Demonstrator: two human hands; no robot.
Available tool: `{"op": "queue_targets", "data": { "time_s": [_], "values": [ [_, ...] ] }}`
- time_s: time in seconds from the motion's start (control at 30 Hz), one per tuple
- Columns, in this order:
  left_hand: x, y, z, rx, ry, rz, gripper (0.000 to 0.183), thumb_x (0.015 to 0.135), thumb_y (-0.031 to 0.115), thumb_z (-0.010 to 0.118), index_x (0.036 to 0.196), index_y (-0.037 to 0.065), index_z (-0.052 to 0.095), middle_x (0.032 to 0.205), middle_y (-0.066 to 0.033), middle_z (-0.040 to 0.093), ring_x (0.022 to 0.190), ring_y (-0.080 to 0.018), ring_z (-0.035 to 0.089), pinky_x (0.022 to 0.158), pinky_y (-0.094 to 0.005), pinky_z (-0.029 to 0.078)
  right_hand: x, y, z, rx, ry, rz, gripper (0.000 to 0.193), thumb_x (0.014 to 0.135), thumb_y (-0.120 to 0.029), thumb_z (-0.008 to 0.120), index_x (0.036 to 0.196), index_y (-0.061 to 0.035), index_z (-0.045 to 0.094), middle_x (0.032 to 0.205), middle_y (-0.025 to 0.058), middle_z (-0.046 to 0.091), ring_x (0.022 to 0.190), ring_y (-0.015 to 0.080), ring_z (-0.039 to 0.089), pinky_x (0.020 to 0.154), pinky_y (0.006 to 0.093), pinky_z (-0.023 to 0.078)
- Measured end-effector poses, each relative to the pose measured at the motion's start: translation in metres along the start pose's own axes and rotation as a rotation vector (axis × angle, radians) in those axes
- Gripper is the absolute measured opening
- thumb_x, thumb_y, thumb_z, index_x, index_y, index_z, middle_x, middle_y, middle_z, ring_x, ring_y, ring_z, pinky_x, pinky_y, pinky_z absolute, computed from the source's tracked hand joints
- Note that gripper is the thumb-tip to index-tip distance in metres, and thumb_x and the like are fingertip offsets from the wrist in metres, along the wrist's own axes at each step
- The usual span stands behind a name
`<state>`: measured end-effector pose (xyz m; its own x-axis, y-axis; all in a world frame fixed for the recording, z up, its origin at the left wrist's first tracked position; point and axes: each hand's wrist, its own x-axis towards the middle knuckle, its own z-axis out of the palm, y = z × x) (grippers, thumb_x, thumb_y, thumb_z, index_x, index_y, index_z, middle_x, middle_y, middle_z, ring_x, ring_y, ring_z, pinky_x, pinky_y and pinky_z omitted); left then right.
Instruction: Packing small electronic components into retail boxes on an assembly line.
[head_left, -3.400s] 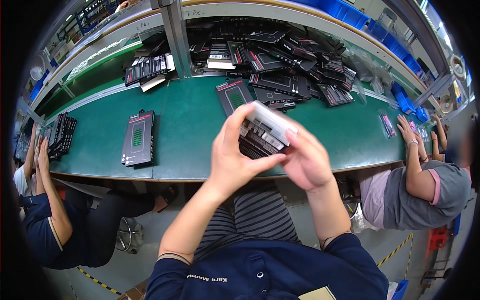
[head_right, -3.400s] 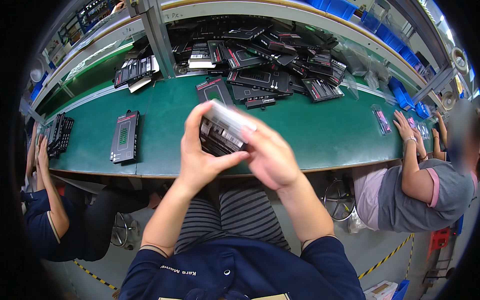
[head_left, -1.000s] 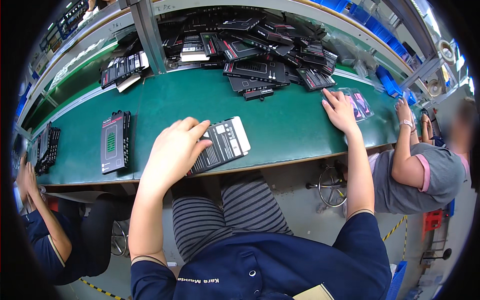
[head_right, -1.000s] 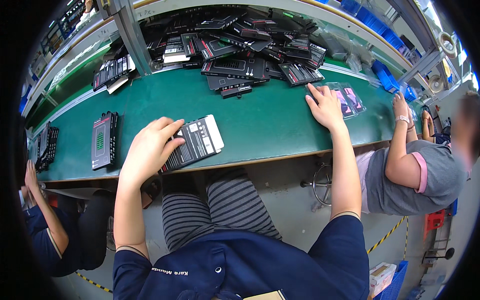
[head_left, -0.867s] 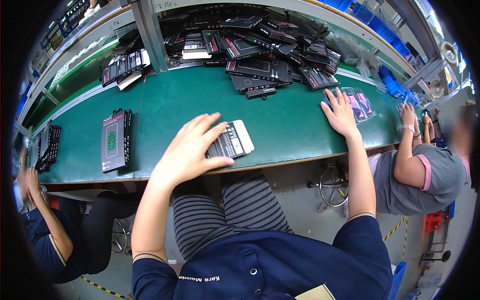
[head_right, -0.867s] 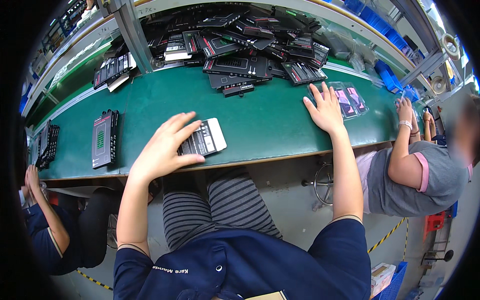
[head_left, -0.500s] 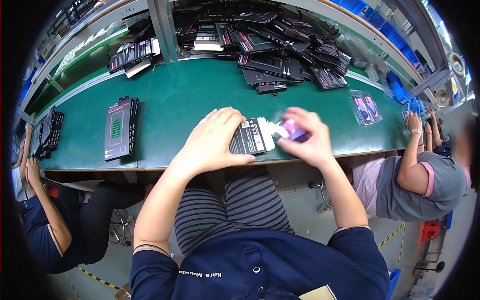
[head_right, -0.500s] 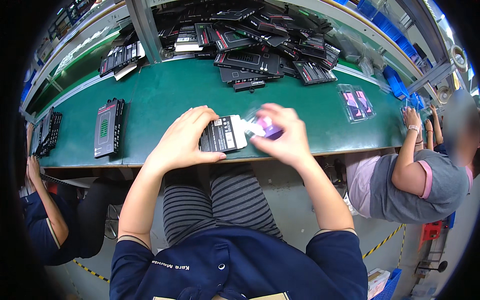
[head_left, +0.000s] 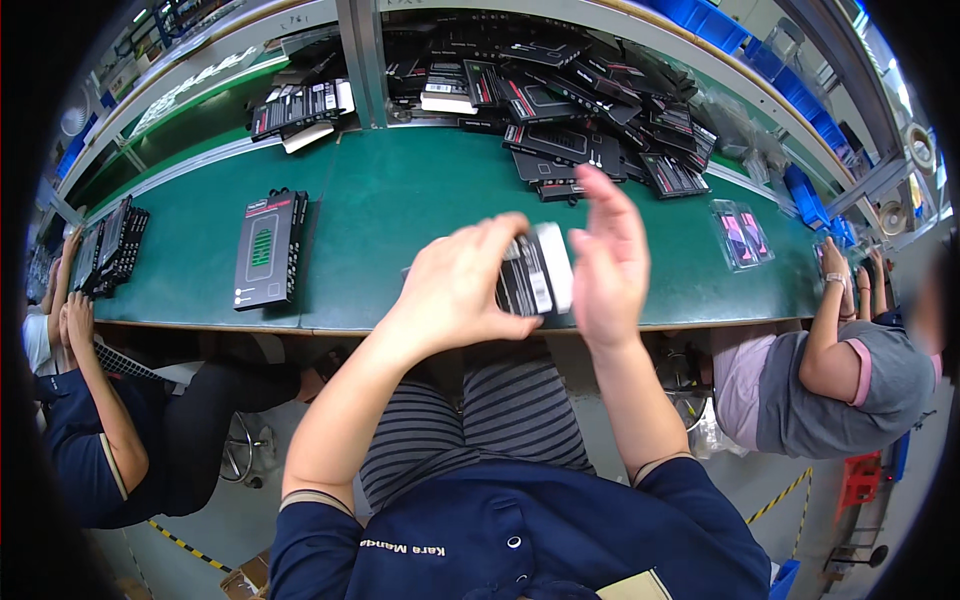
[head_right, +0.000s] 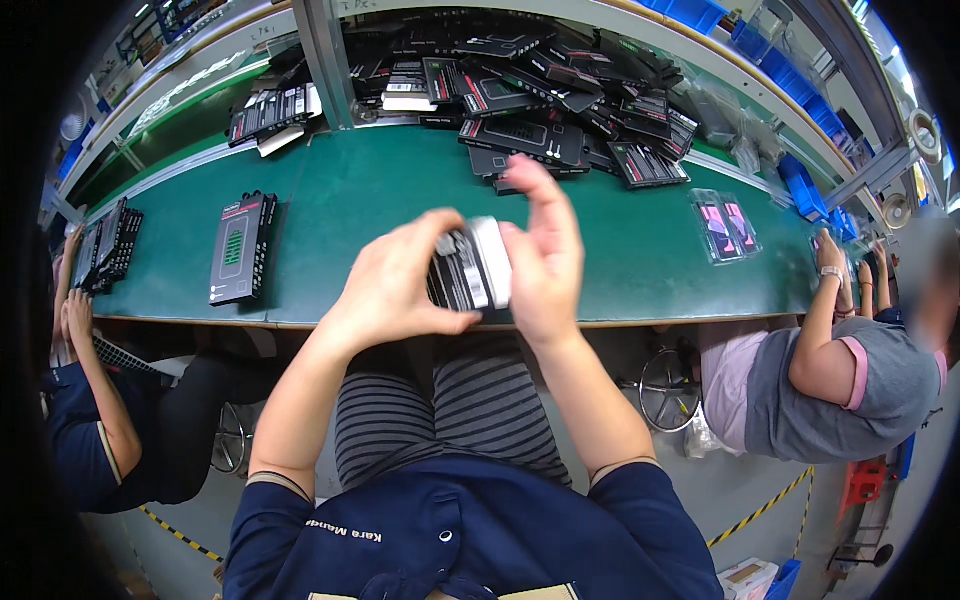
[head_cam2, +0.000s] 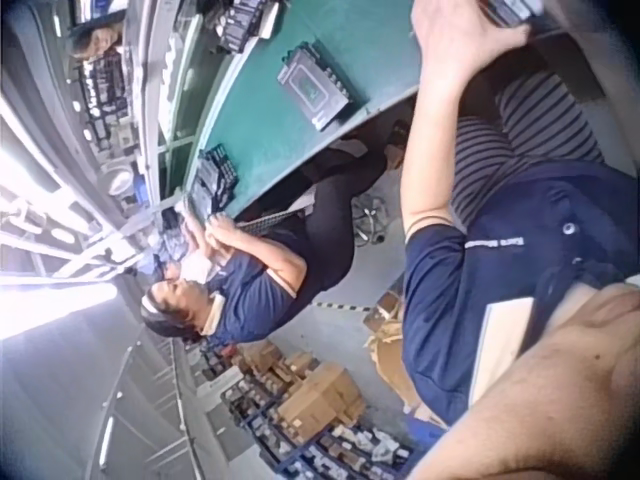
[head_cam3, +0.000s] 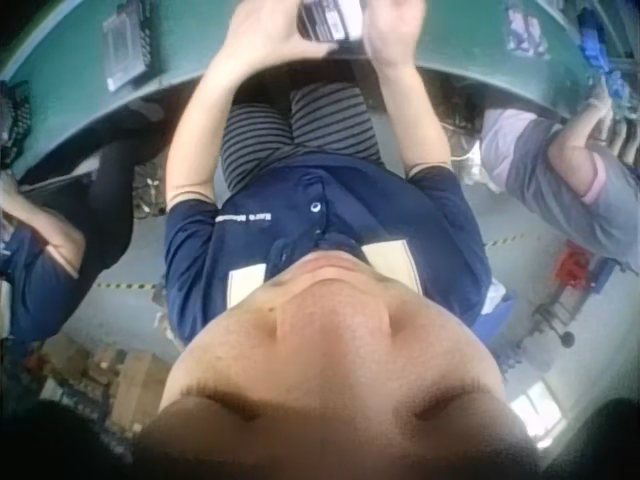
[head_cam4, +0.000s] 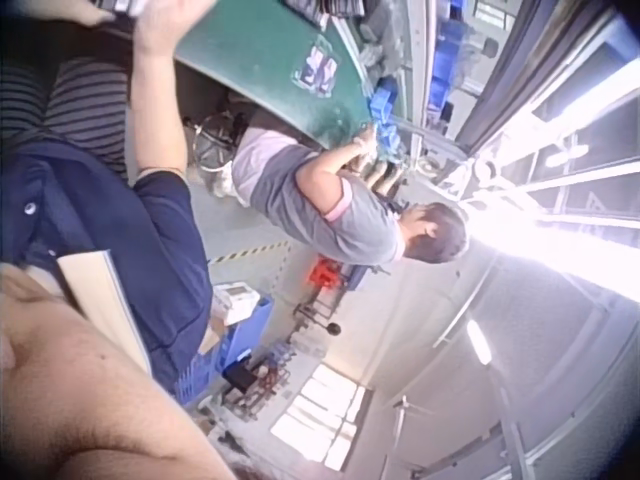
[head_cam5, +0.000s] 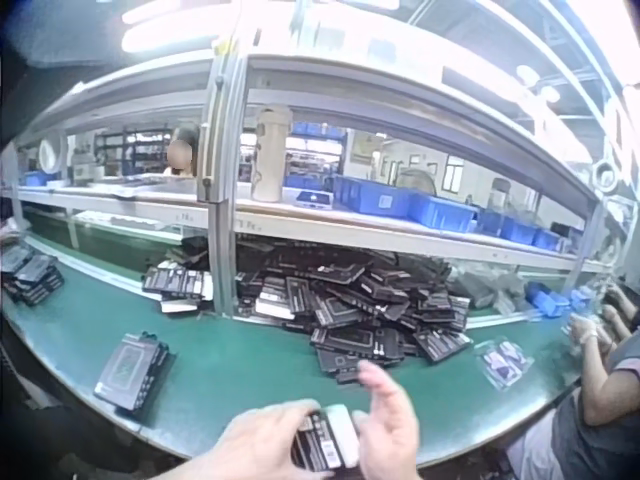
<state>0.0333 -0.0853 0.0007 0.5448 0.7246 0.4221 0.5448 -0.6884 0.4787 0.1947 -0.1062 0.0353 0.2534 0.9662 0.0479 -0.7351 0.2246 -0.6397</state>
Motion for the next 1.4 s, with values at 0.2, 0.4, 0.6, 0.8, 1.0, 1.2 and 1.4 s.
{"op": "queue_targets", "data": {
  "time_s": [0.2,0.4,0.6,0.8,1.0,1.2,1.4],
  "values": [
    [-0.001,0.012,0.024,-0.374,0.778,-0.054,0.074,0.064,0.027,0.095,0.116,0.008,0.044,0.105,-0.0117,0.058,0.093,-0.0226,0.062,0.082,-0.0325,0.052,-0.002,0.008,-0.004,-0.151,-0.542,0.360,0.039,0.096,-0.006,0.053,0.132,0.0086,0.054,0.133,0.0171,0.060,0.123,0.0225,0.056,0.109,0.0368,0.040],
    [0.008,0.018,0.006,-1.172,0.793,-0.148,0.020,0.101,0.001,0.053,0.114,0.006,0.039,0.112,-0.0145,0.061,0.098,-0.0147,0.060,0.084,-0.0270,0.051,-0.003,0.045,-0.008,-0.565,-0.522,-0.525,0.013,0.096,0.001,0.057,0.107,0.0044,0.064,0.118,0.0123,0.063,0.109,0.0192,0.060,0.100,0.0306,0.045],
    [0.006,0.018,0.011,-0.999,0.773,-0.109,0.017,0.099,0.001,0.057,0.111,0.004,0.045,0.106,-0.0127,0.062,0.095,-0.0135,0.059,0.085,-0.0270,0.050,-0.008,0.044,0.000,-0.255,-0.393,-0.272,0.013,0.097,0.001,0.057,0.108,-0.0012,0.051,0.113,0.0129,0.062,0.103,0.0130,0.059,0.093,0.0280,0.050],
    [-0.004,-0.001,0.016,-0.808,0.835,0.019,0.014,0.096,0.003,0.064,0.104,0.003,0.052,0.106,-0.0105,0.064,0.091,-0.0162,0.061,0.086,-0.0272,0.048,-0.001,0.067,-0.033,-0.505,-0.532,-0.514,0.035,0.091,0.008,0.063,0.115,-0.0063,0.043,0.114,0.0113,0.057,0.096,0.0141,0.062,0.082,0.0275,0.051],
    [-0.035,-0.021,-0.007,-1.677,0.579,-0.663,0.054,0.101,0.021,0.058,0.148,0.006,0.037,0.137,-0.0142,0.051,0.129,-0.0275,0.049,0.105,-0.0387,0.042,-0.003,0.049,-0.034,-0.956,-0.931,-1.070,0.028,0.073,-0.002,0.076,0.082,-0.0085,0.050,0.113,0.0184,0.067,0.108,0.0395,0.065,0.097,0.0515,0.050],
    [-0.076,-0.042,-0.088,-0.629,0.721,-0.468,0.053,0.095,0.003,0.059,0.146,0.003,0.043,0.134,-0.0151,0.055,0.119,-0.0171,0.055,0.098,-0.0311,0.046,0.083,0.014,-0.017,-1.514,-0.929,-1.266,0.023,0.070,-0.007,0.070,0.091,-0.0115,0.062,0.113,0.0097,0.065,0.114,0.0335,0.058,0.106,0.0527,0.038],
    [-0.124,-0.104,-0.125,0.642,0.440,-0.674,0.033,0.093,0.011,0.062,0.124,0.002,0.062,0.135,-0.0251,0.052,0.123,-0.0412,0.051,0.105,-0.0464,0.042,0.190,-0.012,-0.022,-2.293,-0.266,-1.597,0.067,0.083,-0.004,0.060,0.144,-0.0285,0.047,0.144,0.0120,0.047,0.129,0.0399,0.046,0.107,0.0543,0.036]
  ]
}}
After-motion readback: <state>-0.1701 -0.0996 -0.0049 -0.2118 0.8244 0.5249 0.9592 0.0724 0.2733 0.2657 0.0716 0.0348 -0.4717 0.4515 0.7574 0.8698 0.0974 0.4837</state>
